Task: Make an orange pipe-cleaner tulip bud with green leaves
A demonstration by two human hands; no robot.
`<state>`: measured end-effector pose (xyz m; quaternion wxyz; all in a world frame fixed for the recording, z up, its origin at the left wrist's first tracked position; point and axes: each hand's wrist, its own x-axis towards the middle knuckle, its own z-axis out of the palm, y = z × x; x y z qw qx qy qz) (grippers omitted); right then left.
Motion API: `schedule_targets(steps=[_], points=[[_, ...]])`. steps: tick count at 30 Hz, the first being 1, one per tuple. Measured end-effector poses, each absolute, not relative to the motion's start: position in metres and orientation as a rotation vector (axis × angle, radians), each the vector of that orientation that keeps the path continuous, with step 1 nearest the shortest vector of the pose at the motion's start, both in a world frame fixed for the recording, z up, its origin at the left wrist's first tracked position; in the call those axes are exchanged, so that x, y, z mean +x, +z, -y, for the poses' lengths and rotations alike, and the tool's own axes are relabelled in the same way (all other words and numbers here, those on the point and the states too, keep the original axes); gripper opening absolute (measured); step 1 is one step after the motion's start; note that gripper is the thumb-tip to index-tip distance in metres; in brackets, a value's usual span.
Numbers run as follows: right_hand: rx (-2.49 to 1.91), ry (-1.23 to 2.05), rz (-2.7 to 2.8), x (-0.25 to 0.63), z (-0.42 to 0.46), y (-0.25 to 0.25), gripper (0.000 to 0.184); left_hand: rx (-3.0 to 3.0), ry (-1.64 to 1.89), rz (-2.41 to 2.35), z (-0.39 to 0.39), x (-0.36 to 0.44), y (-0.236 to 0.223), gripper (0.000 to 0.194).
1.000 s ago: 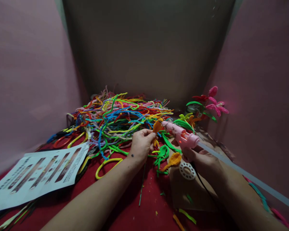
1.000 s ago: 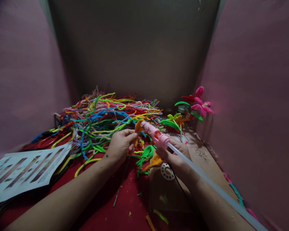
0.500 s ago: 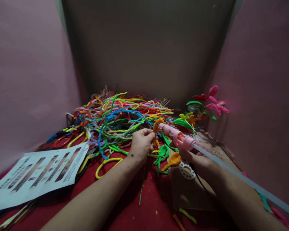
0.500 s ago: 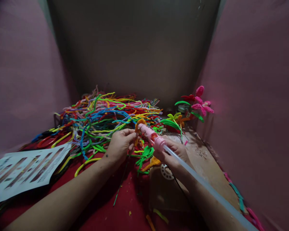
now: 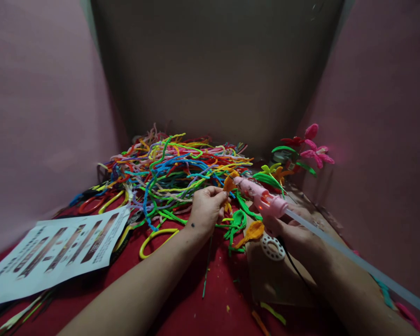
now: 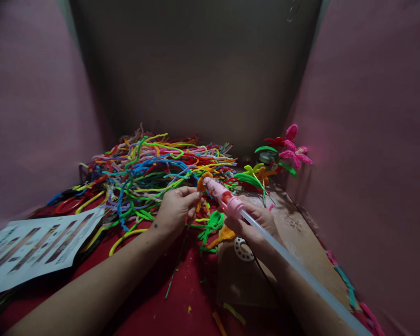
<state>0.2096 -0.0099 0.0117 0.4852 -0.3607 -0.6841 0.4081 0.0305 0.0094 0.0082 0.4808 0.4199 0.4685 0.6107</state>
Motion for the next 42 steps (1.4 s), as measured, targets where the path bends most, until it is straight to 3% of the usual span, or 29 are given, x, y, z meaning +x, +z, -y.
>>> schedule_targets(steps=[42], points=[[-0.864,0.966,1.695,0.207,0.010,0.010,0.018,1.064,1.476,-1.154,-0.010,0.029,0.008,0.014]])
